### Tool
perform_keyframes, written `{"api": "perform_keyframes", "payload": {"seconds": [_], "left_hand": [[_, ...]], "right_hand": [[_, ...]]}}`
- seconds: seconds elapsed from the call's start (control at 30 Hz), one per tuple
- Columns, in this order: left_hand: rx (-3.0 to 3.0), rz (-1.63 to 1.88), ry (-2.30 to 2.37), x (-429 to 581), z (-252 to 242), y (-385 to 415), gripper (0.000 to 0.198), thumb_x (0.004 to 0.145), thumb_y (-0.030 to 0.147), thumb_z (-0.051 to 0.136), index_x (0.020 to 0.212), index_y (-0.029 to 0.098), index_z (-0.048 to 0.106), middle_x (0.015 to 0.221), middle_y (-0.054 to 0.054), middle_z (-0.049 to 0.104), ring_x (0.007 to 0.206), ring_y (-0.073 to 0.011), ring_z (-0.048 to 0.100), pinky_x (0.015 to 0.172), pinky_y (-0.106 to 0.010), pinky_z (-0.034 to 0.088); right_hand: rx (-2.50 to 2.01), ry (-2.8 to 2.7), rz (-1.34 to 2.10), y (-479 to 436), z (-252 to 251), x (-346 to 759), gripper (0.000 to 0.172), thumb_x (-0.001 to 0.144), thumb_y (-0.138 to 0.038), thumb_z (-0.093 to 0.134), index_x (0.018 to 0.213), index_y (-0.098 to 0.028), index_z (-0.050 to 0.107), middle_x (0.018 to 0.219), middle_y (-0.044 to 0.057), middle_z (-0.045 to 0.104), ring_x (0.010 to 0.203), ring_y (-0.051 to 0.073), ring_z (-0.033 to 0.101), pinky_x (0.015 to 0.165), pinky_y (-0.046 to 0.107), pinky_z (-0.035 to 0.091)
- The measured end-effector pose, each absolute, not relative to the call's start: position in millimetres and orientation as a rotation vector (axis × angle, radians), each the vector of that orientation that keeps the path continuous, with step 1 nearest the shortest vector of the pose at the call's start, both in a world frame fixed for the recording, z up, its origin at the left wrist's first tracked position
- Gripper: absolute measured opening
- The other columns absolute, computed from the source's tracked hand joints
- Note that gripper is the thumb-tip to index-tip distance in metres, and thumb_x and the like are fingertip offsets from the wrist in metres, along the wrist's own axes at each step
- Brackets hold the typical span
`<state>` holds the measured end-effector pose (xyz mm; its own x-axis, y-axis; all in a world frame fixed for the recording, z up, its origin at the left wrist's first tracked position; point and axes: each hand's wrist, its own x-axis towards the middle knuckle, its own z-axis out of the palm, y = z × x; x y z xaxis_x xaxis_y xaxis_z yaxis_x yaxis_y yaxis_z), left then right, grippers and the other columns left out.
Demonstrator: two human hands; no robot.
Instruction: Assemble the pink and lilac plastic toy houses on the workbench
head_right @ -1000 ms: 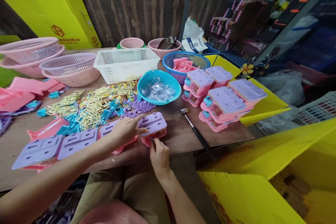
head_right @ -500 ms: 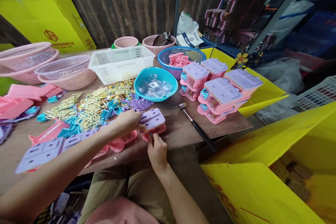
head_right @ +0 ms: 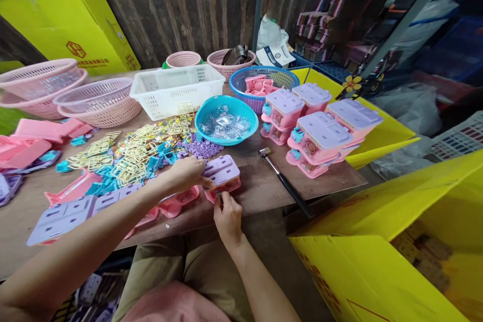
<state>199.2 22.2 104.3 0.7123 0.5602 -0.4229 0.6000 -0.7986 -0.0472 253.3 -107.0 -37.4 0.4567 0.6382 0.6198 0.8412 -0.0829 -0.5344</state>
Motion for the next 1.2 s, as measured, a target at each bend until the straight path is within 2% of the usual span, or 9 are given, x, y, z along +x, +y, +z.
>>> {"api": "perform_keyframes", "payload": {"seconds": [0.27, 0.63, 0.97, 1.2], "left_hand": [[2.813, -0.632, 0.966, 199, 103, 22, 0.06, 0.073, 0.066, 0.052, 0.098, 0.013, 0.066, 0.094, -0.018, 0.068, 0.089, -0.0303, 0.064, 0.066, -0.031, 0.047], [2.823, -0.627, 0.944, 200, 101, 25, 0.066, 0.073, 0.07, 0.047, 0.096, 0.012, 0.066, 0.092, -0.02, 0.068, 0.086, -0.031, 0.064, 0.062, -0.031, 0.046], [2.861, -0.567, 0.862, 197, 102, 24, 0.06, 0.073, 0.066, 0.053, 0.092, 0.011, 0.067, 0.089, -0.018, 0.068, 0.084, -0.0309, 0.065, 0.063, -0.031, 0.045], [2.812, -0.51, 0.859, 200, 97, 34, 0.058, 0.067, 0.065, 0.06, 0.09, 0.012, 0.067, 0.088, -0.016, 0.068, 0.081, -0.0305, 0.064, 0.059, -0.03, 0.041]], "right_hand": [[-1.781, -1.286, -0.352, -106, -36, 251, 0.03, 0.095, -0.024, 0.033, 0.076, -0.017, 0.056, 0.057, 0.004, 0.061, 0.052, 0.016, 0.059, 0.05, 0.025, 0.039], [-1.785, -1.273, -0.4, -106, -38, 252, 0.029, 0.095, -0.025, 0.034, 0.078, -0.015, 0.057, 0.059, 0.004, 0.061, 0.051, 0.016, 0.059, 0.05, 0.025, 0.04], [-1.872, -1.284, -0.444, -101, -42, 244, 0.027, 0.092, -0.019, 0.035, 0.073, -0.017, 0.054, 0.054, 0.003, 0.055, 0.047, 0.016, 0.054, 0.046, 0.026, 0.037], [-1.921, -1.274, -0.462, -97, -40, 244, 0.032, 0.094, -0.021, 0.028, 0.078, -0.015, 0.055, 0.056, 0.005, 0.058, 0.048, 0.018, 0.056, 0.046, 0.027, 0.037]]}}
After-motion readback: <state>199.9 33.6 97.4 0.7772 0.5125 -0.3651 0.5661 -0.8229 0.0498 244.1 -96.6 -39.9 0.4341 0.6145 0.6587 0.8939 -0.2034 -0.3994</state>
